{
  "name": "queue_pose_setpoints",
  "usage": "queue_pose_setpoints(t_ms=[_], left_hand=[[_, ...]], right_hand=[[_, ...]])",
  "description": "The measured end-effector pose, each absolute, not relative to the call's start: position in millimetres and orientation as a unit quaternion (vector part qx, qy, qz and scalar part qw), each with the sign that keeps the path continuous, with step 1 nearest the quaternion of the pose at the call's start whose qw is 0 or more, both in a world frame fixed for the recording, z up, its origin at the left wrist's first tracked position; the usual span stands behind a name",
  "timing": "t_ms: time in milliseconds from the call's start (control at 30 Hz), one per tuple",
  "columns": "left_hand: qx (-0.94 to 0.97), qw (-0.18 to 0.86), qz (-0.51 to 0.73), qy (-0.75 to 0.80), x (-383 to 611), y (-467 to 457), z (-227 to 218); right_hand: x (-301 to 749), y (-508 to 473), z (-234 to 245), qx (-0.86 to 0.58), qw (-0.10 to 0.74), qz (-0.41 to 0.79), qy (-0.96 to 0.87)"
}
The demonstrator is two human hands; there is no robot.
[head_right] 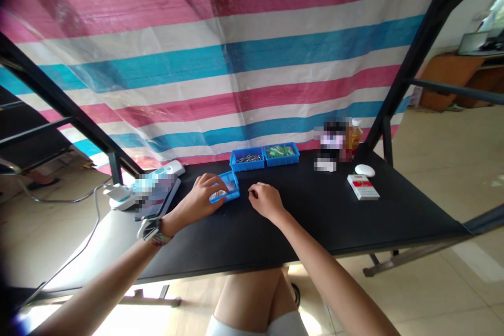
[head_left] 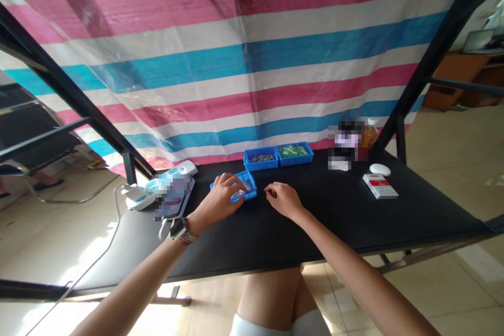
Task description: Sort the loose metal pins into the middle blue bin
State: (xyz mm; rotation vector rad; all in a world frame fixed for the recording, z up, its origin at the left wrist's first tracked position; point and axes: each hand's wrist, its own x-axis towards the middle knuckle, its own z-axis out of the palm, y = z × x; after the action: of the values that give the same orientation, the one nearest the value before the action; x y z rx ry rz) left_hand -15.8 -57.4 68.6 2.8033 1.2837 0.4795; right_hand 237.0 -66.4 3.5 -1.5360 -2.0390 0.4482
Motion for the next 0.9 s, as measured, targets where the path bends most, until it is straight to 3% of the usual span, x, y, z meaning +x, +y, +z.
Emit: queue_pose_setpoints(t_ms=[133,333,533,733,900], left_hand=[[0.908,-0.004,0.134,0.396,-15,-60,69],[0.896,0.072,0.095,0.428,-19,-53,56],[0.813,0.194,0.228,0.499,4,-56,45],[0.661,0.400,0.308,0.555,50,-54,32],[0.664,0.387,0.390,0.507,86,-63,10]], right_hand=[[238,-81,1,-0.579,0.295,0.183,-0.737],[242,-101,-6,-0.548,0.354,0.219,-0.726],[240,-112,-9,-0.533,0.426,0.280,-0.675],[226,-108,-6,-0.468,0.538,0.468,-0.522],[222,-89,8,-0.386,0.596,0.533,-0.460]])
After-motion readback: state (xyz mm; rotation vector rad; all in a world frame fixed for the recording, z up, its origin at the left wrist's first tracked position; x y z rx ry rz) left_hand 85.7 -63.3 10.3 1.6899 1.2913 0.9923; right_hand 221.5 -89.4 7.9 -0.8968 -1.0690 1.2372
